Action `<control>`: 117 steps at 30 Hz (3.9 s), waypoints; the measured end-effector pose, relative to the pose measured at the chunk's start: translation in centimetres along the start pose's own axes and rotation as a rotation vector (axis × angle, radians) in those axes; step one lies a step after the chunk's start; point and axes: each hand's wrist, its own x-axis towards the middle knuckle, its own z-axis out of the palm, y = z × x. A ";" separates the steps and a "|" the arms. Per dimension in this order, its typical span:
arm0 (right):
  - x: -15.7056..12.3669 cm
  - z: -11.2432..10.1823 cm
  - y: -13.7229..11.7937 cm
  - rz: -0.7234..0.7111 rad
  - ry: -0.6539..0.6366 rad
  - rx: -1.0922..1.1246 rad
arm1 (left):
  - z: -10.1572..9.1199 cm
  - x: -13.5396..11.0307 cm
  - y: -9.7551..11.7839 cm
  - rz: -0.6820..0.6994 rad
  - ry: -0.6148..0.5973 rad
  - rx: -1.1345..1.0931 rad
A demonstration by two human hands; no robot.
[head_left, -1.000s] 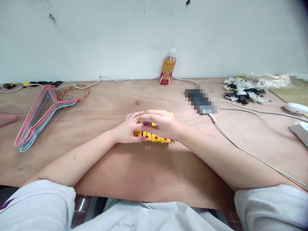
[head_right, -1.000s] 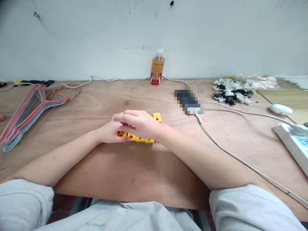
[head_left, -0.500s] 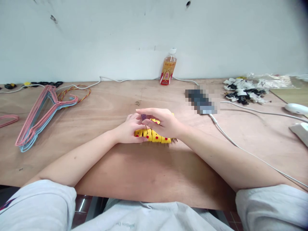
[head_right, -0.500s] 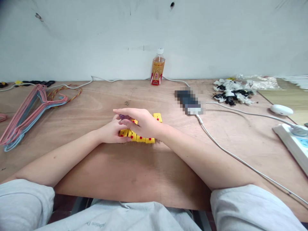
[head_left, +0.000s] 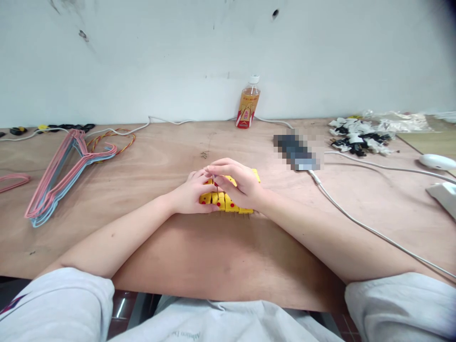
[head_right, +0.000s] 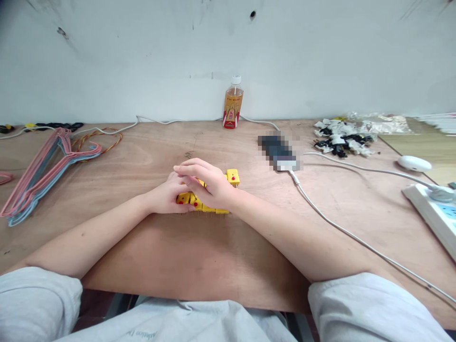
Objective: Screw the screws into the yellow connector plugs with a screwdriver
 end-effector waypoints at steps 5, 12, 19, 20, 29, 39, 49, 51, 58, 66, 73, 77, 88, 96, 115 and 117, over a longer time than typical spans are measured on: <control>-0.1 0.4 -0.4 0.112 0.017 0.036 | 0.2 -0.1 -0.3 0.004 -0.018 -0.003; -0.6 0.6 -0.1 -0.048 0.252 -0.263 | 0.2 -0.3 -0.2 -0.050 -0.030 0.009; 0.0 -0.4 -0.5 0.066 -0.047 -0.040 | 0.3 -0.1 -0.1 -0.022 -0.014 0.019; -0.1 -0.4 -0.4 0.088 -0.026 -0.073 | 0.3 -0.1 -0.2 -0.028 -0.012 0.019; 0.1 -0.5 -0.3 -0.091 0.063 -0.197 | 0.3 -0.1 -0.1 -0.048 -0.024 0.016; -0.3 0.1 -0.5 -0.004 0.219 -0.292 | 0.5 -0.3 -0.3 -0.052 -0.016 0.007; 0.7 -0.8 -1.1 0.425 -0.088 0.594 | -0.6 0.5 0.8 0.019 -0.014 -0.051; 0.8 -1.1 -0.8 0.421 -0.095 0.595 | -0.5 0.4 0.7 -0.009 -0.025 -0.031; 1.0 -1.6 0.0 0.353 -0.065 0.384 | 0.0 0.0 0.2 -0.059 -0.033 -0.010; 1.3 -1.2 -0.6 0.024 -0.046 0.096 | -0.4 0.2 0.6 -0.030 -0.016 -0.027; 2.7 -3.7 -2.2 0.273 -0.395 0.370 | -0.8 0.3 1.2 -0.032 -0.003 -0.043; 2.3 -3.4 -1.7 0.276 -0.348 0.334 | -0.4 0.0 0.8 -0.067 -0.015 -0.008; 0.7 -0.9 -0.4 -0.076 -0.021 -0.023 | 0.1 -0.2 -0.1 -0.067 -0.013 0.011; 0.6 -1.7 0.3 -0.128 0.100 -0.178 | 0.2 -0.3 0.0 -0.065 0.006 -0.001; 2.1 -4.5 -0.5 0.173 -0.262 -0.012 | 0.1 -0.1 0.2 -0.067 0.027 0.013; 2.1 -4.1 -0.8 0.141 -0.259 -0.041 | 0.0 -0.1 0.3 -0.065 0.018 0.010</control>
